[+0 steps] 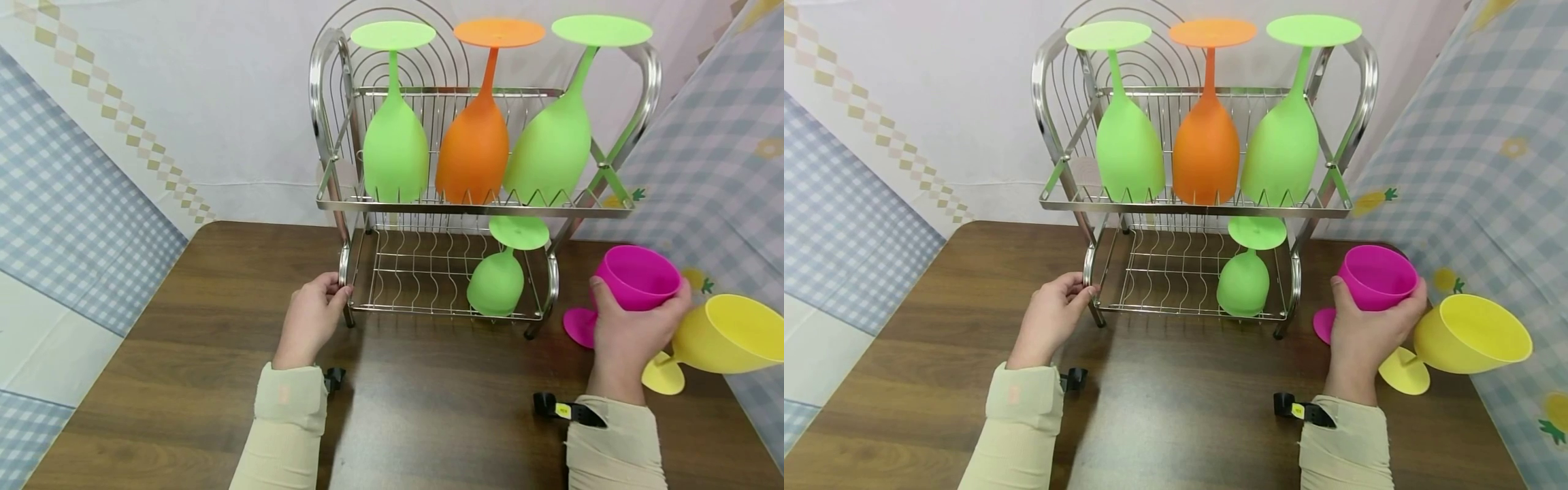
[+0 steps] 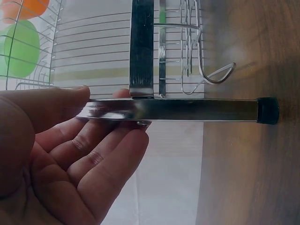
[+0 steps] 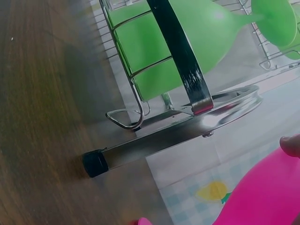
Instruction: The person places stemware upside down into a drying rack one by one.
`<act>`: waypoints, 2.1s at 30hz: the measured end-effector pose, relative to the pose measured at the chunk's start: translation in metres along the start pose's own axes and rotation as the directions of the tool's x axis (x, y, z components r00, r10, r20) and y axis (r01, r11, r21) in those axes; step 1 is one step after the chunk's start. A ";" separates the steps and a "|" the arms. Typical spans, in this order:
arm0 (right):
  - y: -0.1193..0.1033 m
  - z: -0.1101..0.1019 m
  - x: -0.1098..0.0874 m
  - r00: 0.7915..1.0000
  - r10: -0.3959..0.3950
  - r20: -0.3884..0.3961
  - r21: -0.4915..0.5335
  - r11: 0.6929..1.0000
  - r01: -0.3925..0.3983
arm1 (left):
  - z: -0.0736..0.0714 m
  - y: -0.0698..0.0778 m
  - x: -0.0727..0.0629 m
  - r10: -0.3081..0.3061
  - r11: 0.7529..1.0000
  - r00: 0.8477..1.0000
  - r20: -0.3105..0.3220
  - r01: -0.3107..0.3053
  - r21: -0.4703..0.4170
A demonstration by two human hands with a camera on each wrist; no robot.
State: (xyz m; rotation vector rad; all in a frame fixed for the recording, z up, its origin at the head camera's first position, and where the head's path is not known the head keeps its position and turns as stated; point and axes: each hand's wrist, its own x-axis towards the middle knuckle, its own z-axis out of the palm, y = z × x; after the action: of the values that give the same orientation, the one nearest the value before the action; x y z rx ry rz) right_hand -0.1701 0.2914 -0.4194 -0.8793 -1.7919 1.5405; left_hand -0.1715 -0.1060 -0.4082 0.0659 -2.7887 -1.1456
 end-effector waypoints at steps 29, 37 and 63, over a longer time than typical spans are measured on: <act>-0.008 0.000 -0.007 1.000 -0.011 0.009 -0.009 1.000 0.012 | -0.001 0.000 -0.001 -0.012 1.000 1.000 -0.003 0.012 -0.004; -0.010 0.000 -0.008 1.000 0.001 0.019 -0.020 1.000 -0.001 | -0.002 0.001 -0.001 -0.024 1.000 1.000 0.001 0.024 -0.007; -0.019 -0.004 -0.011 0.998 -0.062 0.028 0.107 0.993 0.058 | -0.002 -0.001 -0.001 -0.014 1.000 1.000 -0.010 0.014 -0.008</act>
State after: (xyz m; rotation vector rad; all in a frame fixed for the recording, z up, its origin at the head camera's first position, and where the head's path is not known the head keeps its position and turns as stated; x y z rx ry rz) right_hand -0.1619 0.2831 -0.4008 -0.7480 -1.7246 1.6031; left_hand -0.1703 -0.1081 -0.4074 0.0907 -2.7795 -1.1562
